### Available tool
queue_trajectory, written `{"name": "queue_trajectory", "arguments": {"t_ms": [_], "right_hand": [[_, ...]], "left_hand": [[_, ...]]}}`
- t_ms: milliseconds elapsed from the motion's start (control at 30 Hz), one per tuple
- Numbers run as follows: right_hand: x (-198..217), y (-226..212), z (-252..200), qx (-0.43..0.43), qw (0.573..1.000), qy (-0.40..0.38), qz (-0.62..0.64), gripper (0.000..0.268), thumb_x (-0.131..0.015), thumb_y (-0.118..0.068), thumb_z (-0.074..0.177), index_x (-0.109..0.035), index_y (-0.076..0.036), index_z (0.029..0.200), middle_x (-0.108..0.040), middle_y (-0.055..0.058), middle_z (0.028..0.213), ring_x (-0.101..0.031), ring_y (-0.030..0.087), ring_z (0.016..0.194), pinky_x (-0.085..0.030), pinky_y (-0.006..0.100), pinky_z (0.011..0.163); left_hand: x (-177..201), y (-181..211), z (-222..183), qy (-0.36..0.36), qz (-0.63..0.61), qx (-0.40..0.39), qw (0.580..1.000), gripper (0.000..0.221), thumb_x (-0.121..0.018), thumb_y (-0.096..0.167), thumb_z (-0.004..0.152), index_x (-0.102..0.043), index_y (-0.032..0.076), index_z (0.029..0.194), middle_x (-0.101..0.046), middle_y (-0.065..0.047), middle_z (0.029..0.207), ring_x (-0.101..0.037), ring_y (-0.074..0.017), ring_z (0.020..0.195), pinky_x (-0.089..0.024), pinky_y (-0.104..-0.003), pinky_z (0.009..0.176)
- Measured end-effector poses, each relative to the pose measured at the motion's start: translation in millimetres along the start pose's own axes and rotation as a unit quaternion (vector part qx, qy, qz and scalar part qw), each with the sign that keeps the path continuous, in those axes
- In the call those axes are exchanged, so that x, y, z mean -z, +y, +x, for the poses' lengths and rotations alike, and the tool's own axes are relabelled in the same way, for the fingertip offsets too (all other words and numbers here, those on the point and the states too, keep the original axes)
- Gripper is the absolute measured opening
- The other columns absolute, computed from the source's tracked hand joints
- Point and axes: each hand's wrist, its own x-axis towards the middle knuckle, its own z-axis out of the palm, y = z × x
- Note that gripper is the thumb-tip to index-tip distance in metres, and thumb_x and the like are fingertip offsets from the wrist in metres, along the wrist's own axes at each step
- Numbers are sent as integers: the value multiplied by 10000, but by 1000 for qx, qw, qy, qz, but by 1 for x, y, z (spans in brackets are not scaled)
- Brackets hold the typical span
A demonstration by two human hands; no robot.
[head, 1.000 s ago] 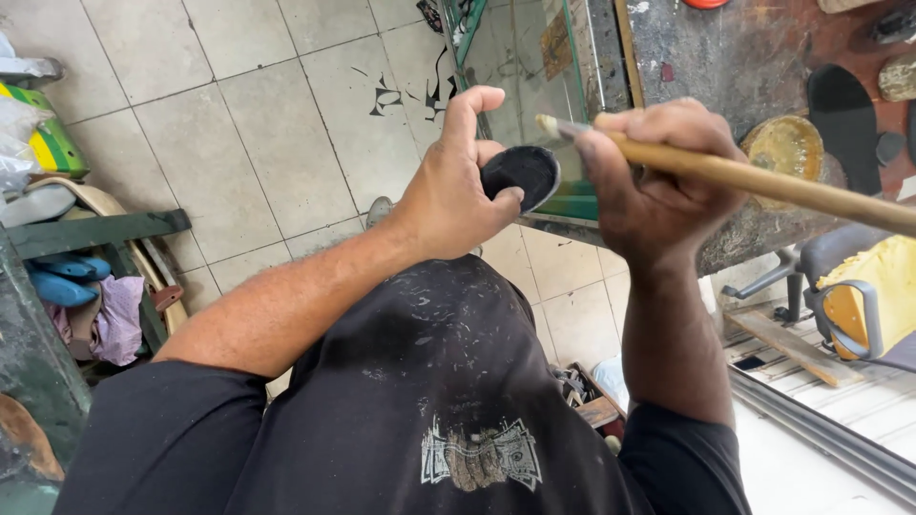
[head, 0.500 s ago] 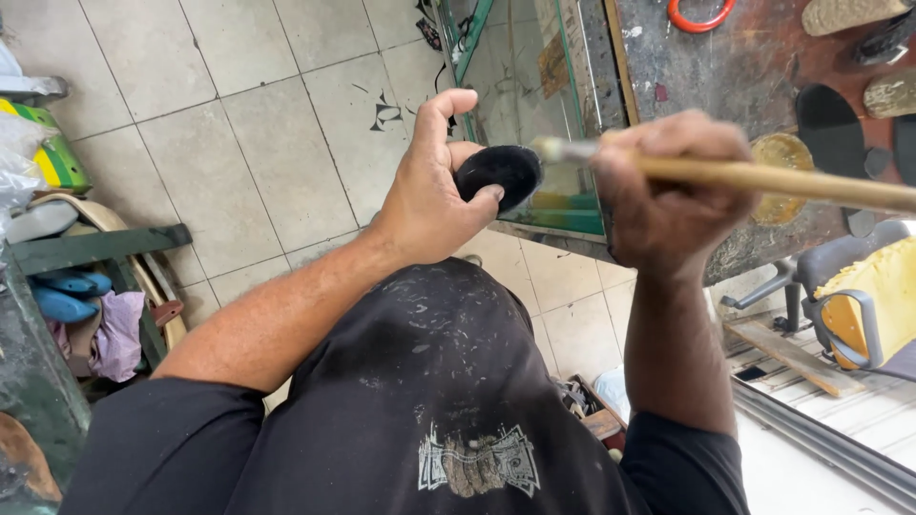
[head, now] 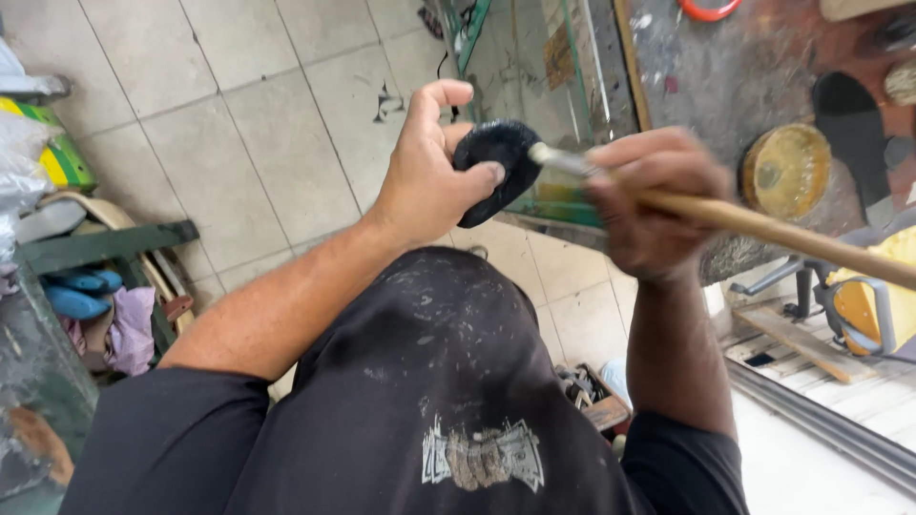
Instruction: Applying glue to a shoe heel component using a brush on a workbench
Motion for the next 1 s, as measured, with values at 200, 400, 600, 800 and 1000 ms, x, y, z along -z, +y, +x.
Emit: {"name": "queue_trajectory", "arguments": {"t_ms": [200, 400, 600, 800, 1000], "right_hand": [[-7, -11, -9, -84, 986, -96, 110, 203, -662, 54, 949, -561, -94, 1043, -623, 72, 952, -665, 190, 811, -627, 281, 697], [-14, -18, -4, -25, 995, 65, -73, 140, -712, -23, 990, -591, -85, 1023, -672, 112, 913, -673, 217, 801, -582, 303, 692], [-34, -22, -20, -82, 988, 75, -105, 189, -733, -67, 981, -545, -64, 995, -691, 162, 930, -685, 268, 827, -589, 365, 751], [-31, -11, -29, -76, 993, 35, -84, 291, -848, -87, 927, -583, -24, 824, -722, 189, 845, -719, 321, 733, -570, 353, 663], [-30, -9, -30, -56, 994, 28, -88, 275, -851, -107, 928, -604, -37, 832, -722, 175, 834, -718, 310, 738, -576, 350, 681]], "left_hand": [[1, -7, 6, -1, -28, 14, 1000, 625, -670, 47, 815, -338, 94, 1342, -704, -28, 839, -603, -105, 628, -540, -272, 569], [-6, 0, 3, -11, 25, 8, 1000, 580, -646, 38, 799, -380, 108, 1310, -721, -34, 854, -631, -116, 655, -543, -279, 584], [3, -52, 18, -177, -408, 30, 895, 472, -569, 14, 864, -426, 34, 1313, -624, -216, 1139, -697, -358, 827, -605, -534, 722], [-6, -69, 16, -276, -562, 24, 779, 611, -497, 351, 957, -469, 2, 1458, -661, -230, 1298, -708, -378, 1160, -602, -612, 993], [-8, -74, 16, -308, -568, 9, 763, 779, -533, 437, 953, -366, -1, 1575, -585, -308, 1415, -657, -431, 1241, -560, -611, 1064]]}}
